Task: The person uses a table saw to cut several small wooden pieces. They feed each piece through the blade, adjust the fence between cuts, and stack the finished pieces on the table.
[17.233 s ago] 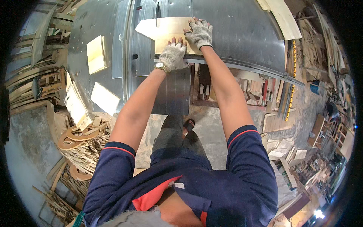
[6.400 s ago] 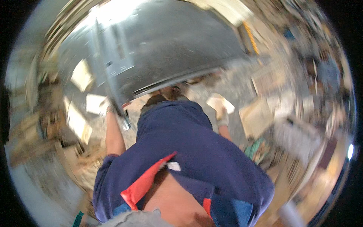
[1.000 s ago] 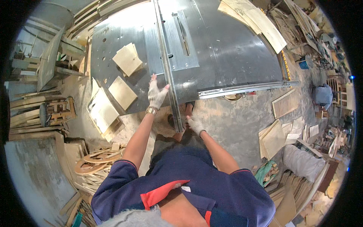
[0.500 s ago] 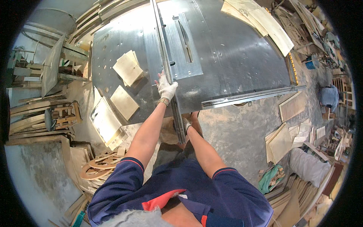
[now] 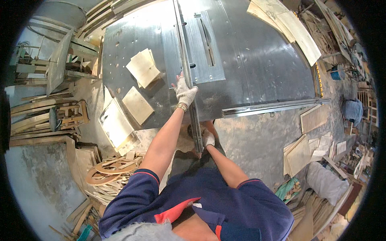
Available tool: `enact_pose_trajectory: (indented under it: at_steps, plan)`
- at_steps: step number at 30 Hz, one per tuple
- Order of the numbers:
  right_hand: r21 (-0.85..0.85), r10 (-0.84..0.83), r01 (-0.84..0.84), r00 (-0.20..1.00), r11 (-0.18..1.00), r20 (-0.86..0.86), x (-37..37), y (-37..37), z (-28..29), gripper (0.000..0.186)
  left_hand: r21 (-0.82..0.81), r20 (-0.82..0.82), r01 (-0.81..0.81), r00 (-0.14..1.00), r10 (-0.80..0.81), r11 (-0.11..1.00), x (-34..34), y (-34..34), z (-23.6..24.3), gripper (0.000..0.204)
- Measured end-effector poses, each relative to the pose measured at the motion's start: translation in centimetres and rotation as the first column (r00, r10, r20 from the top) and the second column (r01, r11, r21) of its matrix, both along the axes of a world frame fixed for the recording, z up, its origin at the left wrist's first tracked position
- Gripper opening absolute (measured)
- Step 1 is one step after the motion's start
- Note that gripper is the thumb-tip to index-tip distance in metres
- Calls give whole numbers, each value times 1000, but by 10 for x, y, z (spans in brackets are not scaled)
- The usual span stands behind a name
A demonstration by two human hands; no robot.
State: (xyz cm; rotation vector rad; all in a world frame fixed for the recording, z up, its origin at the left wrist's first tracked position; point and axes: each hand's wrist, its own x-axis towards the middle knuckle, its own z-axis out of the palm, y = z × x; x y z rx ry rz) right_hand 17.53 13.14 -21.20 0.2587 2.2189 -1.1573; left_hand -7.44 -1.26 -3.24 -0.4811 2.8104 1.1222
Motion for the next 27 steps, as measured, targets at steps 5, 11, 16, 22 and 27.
enact_pose_trajectory:
  at_steps: [5,11,16,22,27]
  plan:
    - [229,59,94,810,969,-583,-16,15,140,33,20,60,-1,998,0,1000,-2,-4,-1,110]
    - [137,232,-187,785,973,-574,-77,-44,206,96,-43,-17,7,1000,-8,999,2,-43,-9,112]
    - [291,408,-324,862,900,-302,-101,-92,199,120,-61,-61,-1,998,-3,998,9,-71,-14,109]
    - [256,281,-200,900,946,-333,-98,-107,206,117,1,-57,32,998,-32,999,7,-82,-12,107]
    - [263,215,-130,919,956,-330,-95,-113,207,107,-31,-34,120,992,-121,992,-6,-101,-12,103]
